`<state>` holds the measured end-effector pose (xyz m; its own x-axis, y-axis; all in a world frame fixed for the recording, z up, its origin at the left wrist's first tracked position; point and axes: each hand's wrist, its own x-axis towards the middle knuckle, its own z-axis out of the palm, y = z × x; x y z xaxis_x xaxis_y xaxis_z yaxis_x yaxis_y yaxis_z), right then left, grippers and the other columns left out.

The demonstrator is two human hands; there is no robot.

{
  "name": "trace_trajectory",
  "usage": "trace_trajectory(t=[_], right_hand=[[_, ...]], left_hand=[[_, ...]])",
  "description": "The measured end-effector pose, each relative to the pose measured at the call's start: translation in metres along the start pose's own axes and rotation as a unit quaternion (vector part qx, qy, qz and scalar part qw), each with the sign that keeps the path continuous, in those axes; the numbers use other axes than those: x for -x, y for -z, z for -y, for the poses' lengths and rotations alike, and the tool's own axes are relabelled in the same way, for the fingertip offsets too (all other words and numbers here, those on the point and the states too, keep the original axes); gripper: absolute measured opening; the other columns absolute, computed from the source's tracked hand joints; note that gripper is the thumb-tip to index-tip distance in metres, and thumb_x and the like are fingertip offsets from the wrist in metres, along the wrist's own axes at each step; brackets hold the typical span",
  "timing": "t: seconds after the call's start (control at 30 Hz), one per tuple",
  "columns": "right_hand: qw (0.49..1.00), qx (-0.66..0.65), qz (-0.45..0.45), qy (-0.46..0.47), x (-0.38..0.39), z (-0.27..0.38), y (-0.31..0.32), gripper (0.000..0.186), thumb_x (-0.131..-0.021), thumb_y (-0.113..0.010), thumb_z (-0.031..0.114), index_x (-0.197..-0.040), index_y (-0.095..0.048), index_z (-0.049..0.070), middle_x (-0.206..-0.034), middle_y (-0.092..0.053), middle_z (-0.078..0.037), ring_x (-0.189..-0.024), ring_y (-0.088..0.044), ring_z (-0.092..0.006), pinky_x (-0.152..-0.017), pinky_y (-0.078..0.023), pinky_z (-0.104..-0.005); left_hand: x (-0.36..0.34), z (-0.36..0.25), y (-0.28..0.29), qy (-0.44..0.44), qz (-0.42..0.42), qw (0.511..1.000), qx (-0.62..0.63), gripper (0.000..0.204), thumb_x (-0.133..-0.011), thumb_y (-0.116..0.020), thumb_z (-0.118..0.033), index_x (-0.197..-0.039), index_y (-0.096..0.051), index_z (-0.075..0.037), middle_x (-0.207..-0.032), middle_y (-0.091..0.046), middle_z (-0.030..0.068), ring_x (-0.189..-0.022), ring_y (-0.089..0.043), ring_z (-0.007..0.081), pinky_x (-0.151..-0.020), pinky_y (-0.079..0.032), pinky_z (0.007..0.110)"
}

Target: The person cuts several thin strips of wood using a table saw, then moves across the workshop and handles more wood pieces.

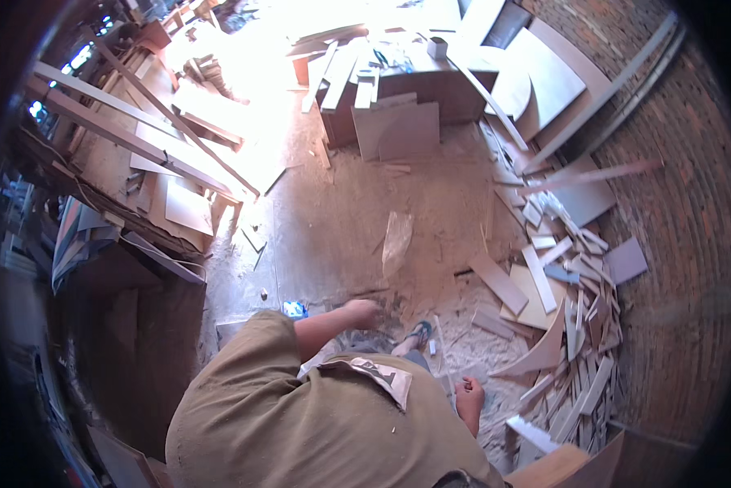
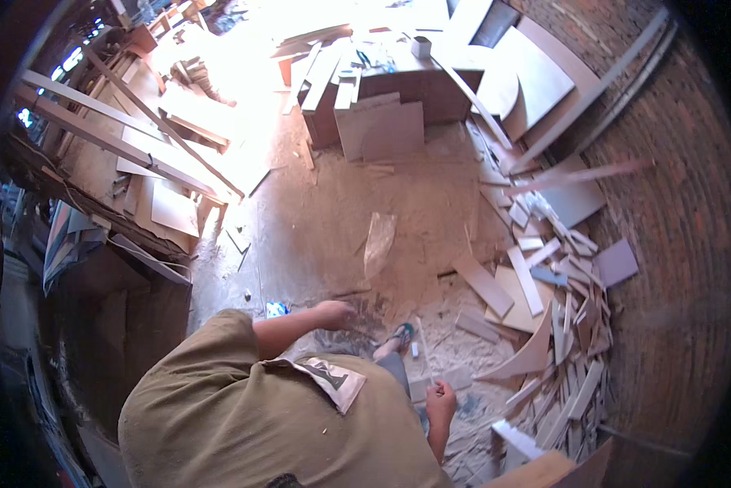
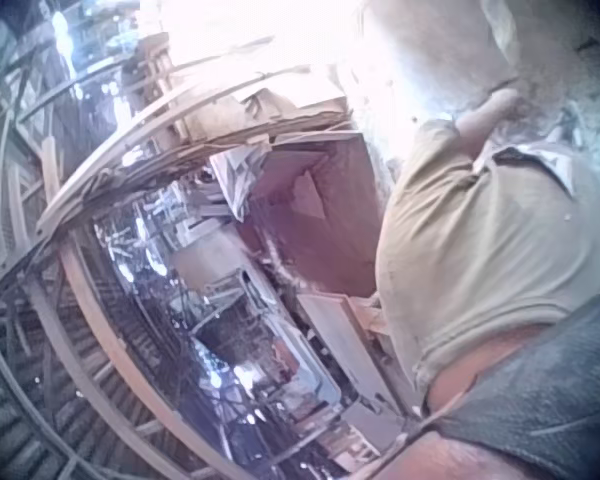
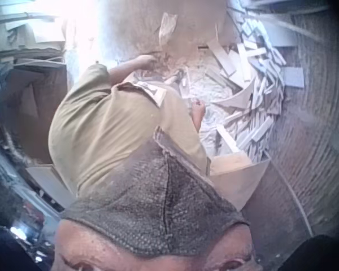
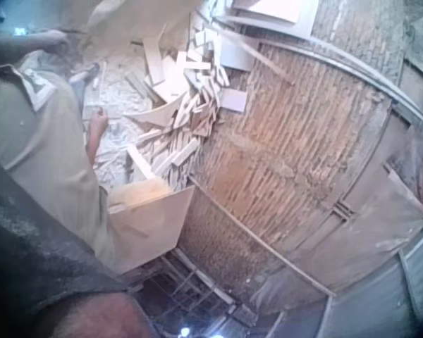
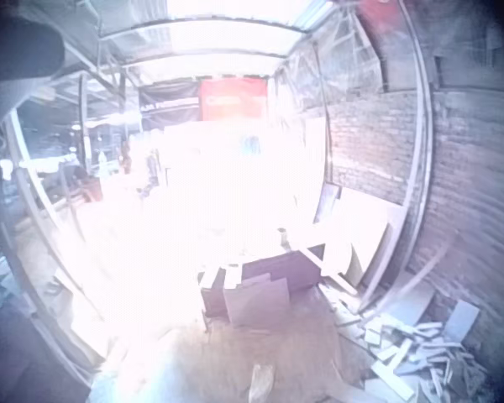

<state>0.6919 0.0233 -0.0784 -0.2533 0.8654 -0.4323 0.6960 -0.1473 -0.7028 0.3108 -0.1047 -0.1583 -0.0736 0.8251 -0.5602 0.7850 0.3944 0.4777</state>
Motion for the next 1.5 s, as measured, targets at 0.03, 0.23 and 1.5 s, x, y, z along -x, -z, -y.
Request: trace_trajectory(t=[0.03,0.23,1.5], right_hand=[[0.997,0.067,0.024,0.029,-0.023,0.005,0.006,0.032,-0.074,-0.07,0.02,-0.102,-0.065,0.004,-0.084,-0.066,-0.012,-0.076,-0.064,-0.0242,-0.071,-0.051,-0.0364],[0.948,0.227,0.119,0.191,-0.174,0.116,0.014,0.034,-0.076,-0.069,0.019,-0.106,-0.064,0.005,-0.088,-0.067,-0.015,-0.08,-0.065,-0.0287,-0.074,-0.051,-0.0381],[0.887,0.368,0.255,0.113,-0.612,0.456,-0.335,0.03,-0.076,-0.067,0.021,-0.101,-0.066,0.004,-0.091,-0.068,-0.014,-0.085,-0.065,-0.0282,-0.077,-0.052,-0.0374]], left_hand=[[0.005,0.018,0.016,0.092,0.027,0.995,0.002,0.041,-0.078,-0.061,-0.036,-0.113,-0.064,-0.014,-0.116,-0.062,0.0149,-0.105,-0.059,0.0341,-0.089,-0.048,0.045],[0.099,0.164,0.009,0.47,-0.123,0.865,0.126,0.038,-0.076,-0.066,-0.035,-0.092,-0.07,-0.001,-0.1,-0.066,0.0204,-0.096,-0.064,0.0338,-0.085,-0.05,0.04],[-0.264,0.47,0.524,0.489,-0.298,0.755,0.319,0.049,-0.091,-0.048,-0.042,-0.11,-0.063,0.001,-0.112,-0.062,0.0232,-0.11,-0.057,0.035,-0.095,-0.043,0.041]])
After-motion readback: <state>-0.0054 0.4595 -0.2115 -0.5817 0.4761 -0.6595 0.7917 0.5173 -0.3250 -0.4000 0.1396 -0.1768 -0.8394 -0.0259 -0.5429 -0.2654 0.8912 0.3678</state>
